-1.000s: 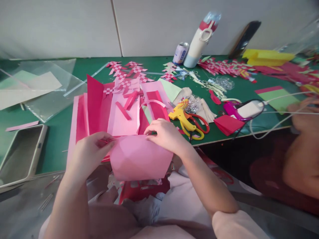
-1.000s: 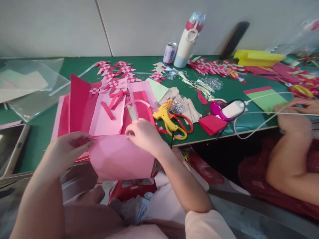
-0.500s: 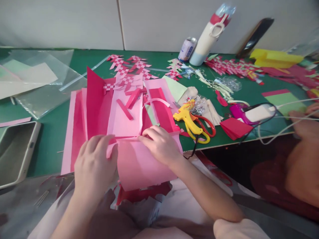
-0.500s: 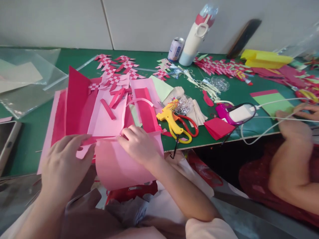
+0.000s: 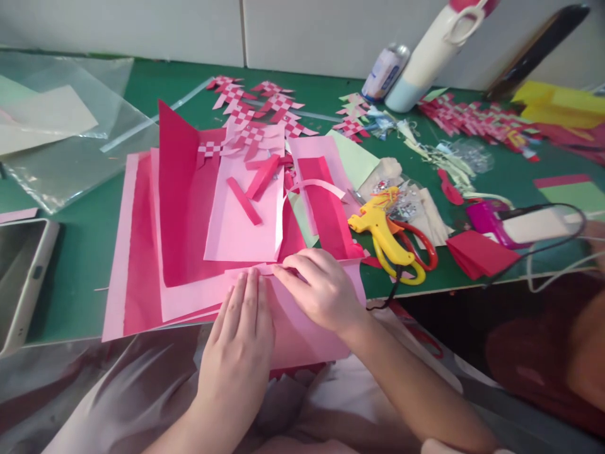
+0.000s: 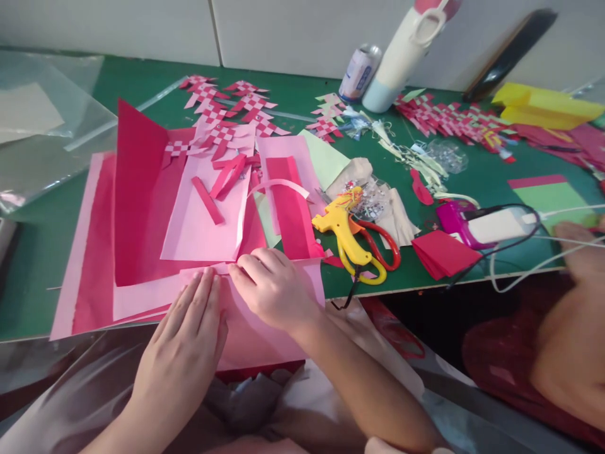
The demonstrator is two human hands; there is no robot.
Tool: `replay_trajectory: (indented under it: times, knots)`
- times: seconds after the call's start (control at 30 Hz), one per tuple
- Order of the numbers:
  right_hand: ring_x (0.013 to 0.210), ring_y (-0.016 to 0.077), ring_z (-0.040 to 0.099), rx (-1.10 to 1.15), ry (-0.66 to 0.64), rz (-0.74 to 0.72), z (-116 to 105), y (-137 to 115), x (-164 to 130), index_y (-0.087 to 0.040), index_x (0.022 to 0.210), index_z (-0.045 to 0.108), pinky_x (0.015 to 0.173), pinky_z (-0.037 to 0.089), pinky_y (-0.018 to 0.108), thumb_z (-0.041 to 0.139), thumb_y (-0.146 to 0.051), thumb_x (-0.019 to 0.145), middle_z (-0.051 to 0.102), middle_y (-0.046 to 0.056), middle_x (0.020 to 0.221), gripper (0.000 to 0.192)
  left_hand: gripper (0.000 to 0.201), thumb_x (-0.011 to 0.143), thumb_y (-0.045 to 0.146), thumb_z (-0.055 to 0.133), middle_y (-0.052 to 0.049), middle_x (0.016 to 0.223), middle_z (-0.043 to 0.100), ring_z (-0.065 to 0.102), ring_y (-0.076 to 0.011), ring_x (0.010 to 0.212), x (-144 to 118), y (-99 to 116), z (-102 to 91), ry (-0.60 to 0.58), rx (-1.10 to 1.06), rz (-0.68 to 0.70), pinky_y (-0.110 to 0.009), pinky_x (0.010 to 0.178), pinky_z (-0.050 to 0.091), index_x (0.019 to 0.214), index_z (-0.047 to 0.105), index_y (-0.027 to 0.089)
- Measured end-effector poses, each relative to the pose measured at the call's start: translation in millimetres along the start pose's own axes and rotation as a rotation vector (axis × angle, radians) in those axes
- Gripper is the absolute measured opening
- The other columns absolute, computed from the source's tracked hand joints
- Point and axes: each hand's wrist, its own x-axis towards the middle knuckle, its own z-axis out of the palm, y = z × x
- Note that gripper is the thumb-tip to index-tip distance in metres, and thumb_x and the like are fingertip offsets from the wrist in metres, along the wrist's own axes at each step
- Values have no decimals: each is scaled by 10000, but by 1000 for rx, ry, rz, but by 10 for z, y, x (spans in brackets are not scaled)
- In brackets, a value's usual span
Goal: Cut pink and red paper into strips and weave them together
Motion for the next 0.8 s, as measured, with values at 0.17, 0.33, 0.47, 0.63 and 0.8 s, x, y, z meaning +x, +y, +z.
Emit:
replay_trajectory:
  times: [0.17,0.33,0.47,0.63,0.8]
  knots:
    - [858,184,554,1,4,-24,17,10,-9,-176,959,688,797,466,336,502,-112,901,677,52,885,204,753,843,78,417,-203,1479,331,332,-334,1361,5,35,-24,-42,-6,-55,-511,1082,381,1504,57,104]
    - [871,191,547,-18,-2,-42,7,14,-11,-166,945,688,810,478,334,504,-99,893,684,52,917,203,749,847,120,445,-190,1487,318,316,-345,1365,47,45,-37,-36,-23,-81,-533,1111,334,1503,85,118]
    - [891,192,546,-13,1,-36,18,11,-23,-179,971,682,821,483,338,516,-110,893,681,51,935,197,738,862,111,406,-200,1476,318,351,-346,1341,51,57,-13,-34,-47,-89,-533,1081,382,1501,37,126]
    - [885,188,542,10,-5,-22,25,6,-24,-183,1036,671,828,468,331,543,-127,891,670,49,908,202,721,874,119,394,-217,1462,333,381,-348,1322,49,62,-4,-36,-30,-94,-533,1077,387,1500,36,106]
    - [852,177,528,-7,-72,-34,5,9,9,-198,1155,635,821,442,325,532,-150,909,652,47,876,271,687,891,137,365,-259,1415,400,419,-353,1301,68,62,-21,-45,65,-55,-508,1040,430,1490,42,42]
